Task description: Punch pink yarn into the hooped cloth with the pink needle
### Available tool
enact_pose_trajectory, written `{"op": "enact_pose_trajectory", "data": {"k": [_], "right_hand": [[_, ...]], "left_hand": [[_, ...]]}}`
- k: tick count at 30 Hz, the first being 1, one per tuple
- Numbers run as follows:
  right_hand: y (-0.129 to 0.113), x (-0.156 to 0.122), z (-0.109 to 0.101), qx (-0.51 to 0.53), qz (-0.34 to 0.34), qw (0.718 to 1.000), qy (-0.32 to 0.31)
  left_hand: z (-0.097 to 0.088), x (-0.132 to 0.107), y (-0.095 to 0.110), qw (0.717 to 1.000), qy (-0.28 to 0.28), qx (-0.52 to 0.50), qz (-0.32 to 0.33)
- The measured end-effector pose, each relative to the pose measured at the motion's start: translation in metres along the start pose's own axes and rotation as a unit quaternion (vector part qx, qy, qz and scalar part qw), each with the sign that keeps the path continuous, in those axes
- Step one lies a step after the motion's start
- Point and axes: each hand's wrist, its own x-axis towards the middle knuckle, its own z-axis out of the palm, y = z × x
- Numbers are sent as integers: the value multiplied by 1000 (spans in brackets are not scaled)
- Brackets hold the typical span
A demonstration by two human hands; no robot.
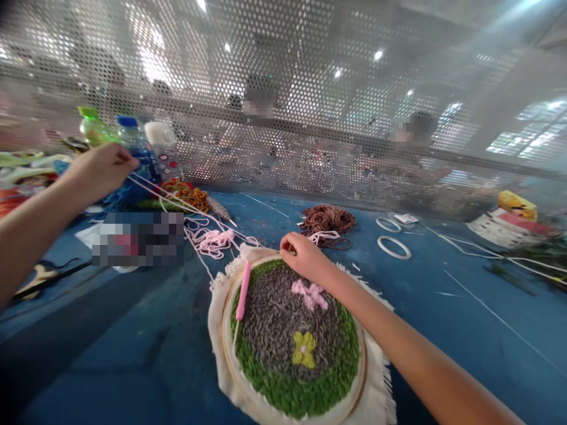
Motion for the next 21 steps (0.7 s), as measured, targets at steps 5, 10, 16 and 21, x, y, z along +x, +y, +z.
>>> {"op": "enact_pose_trajectory", "data": {"k": [5, 10, 16, 21], "right_hand": [[-20, -13, 2, -13, 3, 1000, 0], [-35, -19, 5, -41, -11, 999, -27], [-39, 11, 15, -37, -33, 994, -102], [-45, 44, 18, -32, -43, 988, -144]], "left_hand": [[-4, -17, -21, 975, 109, 192, -20], [-19, -19, -30, 959, 98, 256, -72], [8, -6, 8, 964, -96, 246, 18], [68, -29, 66, 915, -338, 131, 176]]}}
